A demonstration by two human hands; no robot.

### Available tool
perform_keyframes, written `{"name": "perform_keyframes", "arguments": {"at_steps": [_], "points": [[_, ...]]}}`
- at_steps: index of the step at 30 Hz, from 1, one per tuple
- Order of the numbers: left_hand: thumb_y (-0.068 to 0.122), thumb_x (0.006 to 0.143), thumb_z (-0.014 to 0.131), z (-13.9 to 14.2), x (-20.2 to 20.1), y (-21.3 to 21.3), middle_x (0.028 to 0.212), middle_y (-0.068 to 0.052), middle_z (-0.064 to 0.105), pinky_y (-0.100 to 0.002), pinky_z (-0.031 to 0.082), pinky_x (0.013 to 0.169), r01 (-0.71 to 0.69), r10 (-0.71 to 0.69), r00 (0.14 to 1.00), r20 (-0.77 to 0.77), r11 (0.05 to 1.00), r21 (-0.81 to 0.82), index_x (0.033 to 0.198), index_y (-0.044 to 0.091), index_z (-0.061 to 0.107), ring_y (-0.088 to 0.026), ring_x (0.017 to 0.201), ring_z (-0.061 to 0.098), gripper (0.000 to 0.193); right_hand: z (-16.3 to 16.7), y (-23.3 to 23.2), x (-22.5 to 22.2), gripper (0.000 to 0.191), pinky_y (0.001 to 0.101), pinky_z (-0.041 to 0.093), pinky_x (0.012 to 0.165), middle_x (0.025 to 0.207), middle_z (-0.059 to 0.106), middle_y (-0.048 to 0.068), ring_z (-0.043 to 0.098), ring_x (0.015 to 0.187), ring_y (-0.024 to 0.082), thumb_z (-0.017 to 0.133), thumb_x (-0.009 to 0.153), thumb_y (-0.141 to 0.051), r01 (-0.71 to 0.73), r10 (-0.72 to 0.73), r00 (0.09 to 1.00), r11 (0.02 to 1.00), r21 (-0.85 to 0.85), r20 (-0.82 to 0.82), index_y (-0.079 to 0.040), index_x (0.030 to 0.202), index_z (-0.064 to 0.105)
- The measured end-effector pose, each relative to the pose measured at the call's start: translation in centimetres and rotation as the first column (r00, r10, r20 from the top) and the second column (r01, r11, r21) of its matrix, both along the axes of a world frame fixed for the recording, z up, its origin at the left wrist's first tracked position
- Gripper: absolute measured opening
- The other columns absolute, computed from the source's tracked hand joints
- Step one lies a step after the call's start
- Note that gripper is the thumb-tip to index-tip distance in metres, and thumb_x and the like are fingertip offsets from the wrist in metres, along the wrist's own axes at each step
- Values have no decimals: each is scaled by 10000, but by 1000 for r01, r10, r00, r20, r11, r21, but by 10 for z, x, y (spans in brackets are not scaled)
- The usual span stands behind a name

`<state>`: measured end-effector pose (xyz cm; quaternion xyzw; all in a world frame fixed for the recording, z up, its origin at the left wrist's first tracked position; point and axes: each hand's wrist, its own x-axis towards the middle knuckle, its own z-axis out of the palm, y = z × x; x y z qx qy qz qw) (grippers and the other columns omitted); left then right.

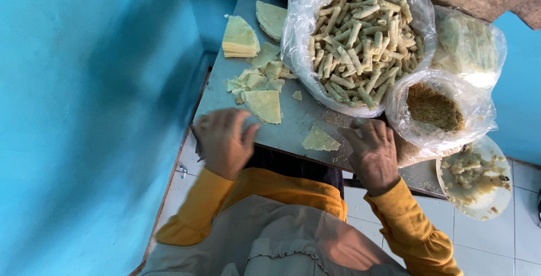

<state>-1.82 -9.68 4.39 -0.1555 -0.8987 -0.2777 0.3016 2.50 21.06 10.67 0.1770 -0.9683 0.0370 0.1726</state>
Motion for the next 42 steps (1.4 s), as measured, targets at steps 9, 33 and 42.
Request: {"name": "perform_keyframes", "arguments": {"at_steps": [9, 33, 42], "points": [[217, 1007, 674, 13, -4, 5, 826, -67, 676, -385, 513, 706, 108, -201, 946, 255, 935, 338, 980, 87, 689, -178, 698, 618, 133, -4, -1, 4, 311, 344, 570, 918, 1180, 686, 128, 688, 1081, 247, 612, 938, 101, -42, 104, 992, 801, -598, 71, -24, 1217, 669], [123, 904, 724, 13, 16, 87, 944, -79, 624, -416, 535, 783, 434, -473, 853, 220, 878, 204, 952, 90, 675, -302, 922, 637, 77, -26, -20, -3, 628, 364, 559, 590, 818, 678, 121, 691, 657, 241, 720, 838, 2, 187, 16, 944, 794, -578, 328, 12, 1400, 439], [96, 911, 707, 11, 13, 87, 939, -71, 638, -412, 534, 760, 438, -501, 832, 237, 856, 273, 932, 81, 680, -300, 904, 644, 37, 61, 113, -6, 122, 363, 581, 673, 995, 744, 146, 747, 822, 262, 558, 1173, -104, 217, -231, 968, 966, -142, -96, -19, 1243, 505]]}}
